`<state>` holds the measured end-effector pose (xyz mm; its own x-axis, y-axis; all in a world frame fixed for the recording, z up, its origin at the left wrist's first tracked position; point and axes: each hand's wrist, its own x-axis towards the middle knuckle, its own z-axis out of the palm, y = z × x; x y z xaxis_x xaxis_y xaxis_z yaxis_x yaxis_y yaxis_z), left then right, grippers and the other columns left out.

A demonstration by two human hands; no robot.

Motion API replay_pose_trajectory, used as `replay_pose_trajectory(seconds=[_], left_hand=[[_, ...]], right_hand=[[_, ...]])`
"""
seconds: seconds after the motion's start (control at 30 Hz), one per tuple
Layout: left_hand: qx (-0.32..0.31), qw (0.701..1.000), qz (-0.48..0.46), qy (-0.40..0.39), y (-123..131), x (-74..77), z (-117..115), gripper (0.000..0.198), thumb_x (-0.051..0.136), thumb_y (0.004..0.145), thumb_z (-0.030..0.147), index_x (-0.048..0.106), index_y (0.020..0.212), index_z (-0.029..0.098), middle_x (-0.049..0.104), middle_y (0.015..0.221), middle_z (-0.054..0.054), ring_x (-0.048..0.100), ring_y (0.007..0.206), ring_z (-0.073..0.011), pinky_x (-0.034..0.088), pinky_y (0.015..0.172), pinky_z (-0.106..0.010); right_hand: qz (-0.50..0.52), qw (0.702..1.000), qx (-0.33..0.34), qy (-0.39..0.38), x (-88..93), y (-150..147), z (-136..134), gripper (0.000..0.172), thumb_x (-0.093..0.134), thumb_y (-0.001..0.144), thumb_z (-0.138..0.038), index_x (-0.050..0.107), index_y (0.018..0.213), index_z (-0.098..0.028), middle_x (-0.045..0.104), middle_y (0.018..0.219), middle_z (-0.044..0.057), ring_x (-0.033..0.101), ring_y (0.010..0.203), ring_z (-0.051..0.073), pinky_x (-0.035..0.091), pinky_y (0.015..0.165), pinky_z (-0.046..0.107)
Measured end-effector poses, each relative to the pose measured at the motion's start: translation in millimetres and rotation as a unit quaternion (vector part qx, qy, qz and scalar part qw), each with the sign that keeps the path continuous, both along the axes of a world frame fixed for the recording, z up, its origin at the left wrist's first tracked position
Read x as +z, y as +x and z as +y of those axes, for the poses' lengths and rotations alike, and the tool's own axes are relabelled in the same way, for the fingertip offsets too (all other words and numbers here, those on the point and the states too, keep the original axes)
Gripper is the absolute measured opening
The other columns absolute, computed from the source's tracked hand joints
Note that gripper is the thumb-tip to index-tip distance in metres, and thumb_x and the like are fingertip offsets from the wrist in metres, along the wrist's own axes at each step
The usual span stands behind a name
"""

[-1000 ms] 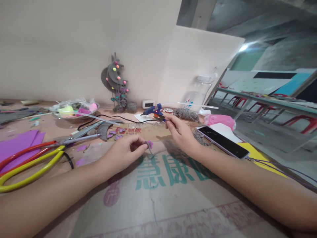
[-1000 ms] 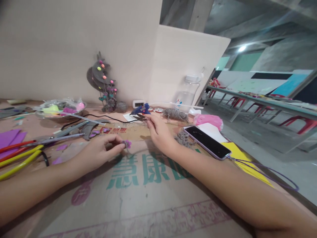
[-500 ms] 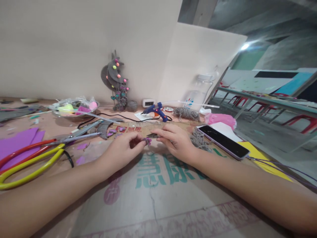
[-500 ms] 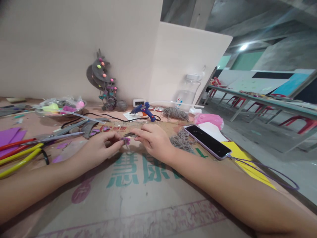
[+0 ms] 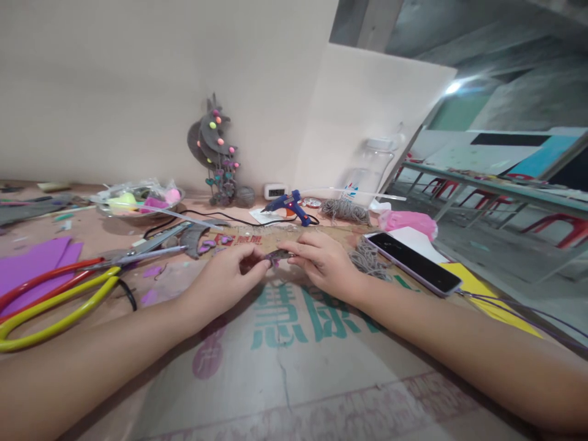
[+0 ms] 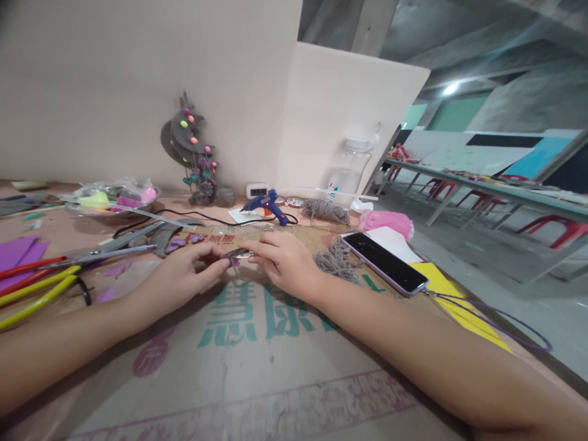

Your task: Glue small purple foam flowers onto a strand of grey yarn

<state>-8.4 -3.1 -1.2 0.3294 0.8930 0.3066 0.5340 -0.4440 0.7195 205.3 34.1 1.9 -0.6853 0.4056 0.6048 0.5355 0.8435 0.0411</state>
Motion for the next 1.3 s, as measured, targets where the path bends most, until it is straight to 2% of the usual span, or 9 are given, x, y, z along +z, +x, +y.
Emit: replay_pose_trajectory(seconds=[0.3,1.07,1.3], left_hand=[[-0.012,1.000,-0.010,-0.003,0.1,0.2,-0.7,0.016,0.046,0.086,0.029,0.057,0.079,0.019,0.061,0.073,0.002,0.055,0.067,-0.0134,0.040,0.061,-0.024],[-0.004,1.000,0.001,-0.004,0.1,1.1,-1.0,0.016,0.047,0.085,0.030,0.057,0.078,0.019,0.060,0.071,0.002,0.054,0.066,-0.0134,0.040,0.060,-0.024],[-0.006,1.000,-0.003,-0.011,0.3,2.4,-0.6,0.018,0.046,0.085,0.030,0.060,0.081,0.018,0.063,0.075,0.001,0.056,0.068,-0.0149,0.041,0.061,-0.025]], right_hand=[[0.002,1.000,0.000,-0.022,0.9,-0.5,1.1,0.028,0.046,0.091,-0.026,0.062,0.112,-0.017,0.059,0.078,0.005,0.052,0.072,0.016,0.041,0.065,0.029],[0.012,1.000,0.012,-0.020,-1.4,-0.2,3.8,0.025,0.048,0.090,-0.023,0.064,0.108,-0.018,0.060,0.075,0.004,0.052,0.067,0.014,0.039,0.061,0.026],[0.017,1.000,0.002,-0.022,1.7,-0.4,-0.2,0.027,0.046,0.091,-0.026,0.061,0.112,-0.018,0.059,0.077,0.005,0.053,0.071,0.016,0.042,0.065,0.028]])
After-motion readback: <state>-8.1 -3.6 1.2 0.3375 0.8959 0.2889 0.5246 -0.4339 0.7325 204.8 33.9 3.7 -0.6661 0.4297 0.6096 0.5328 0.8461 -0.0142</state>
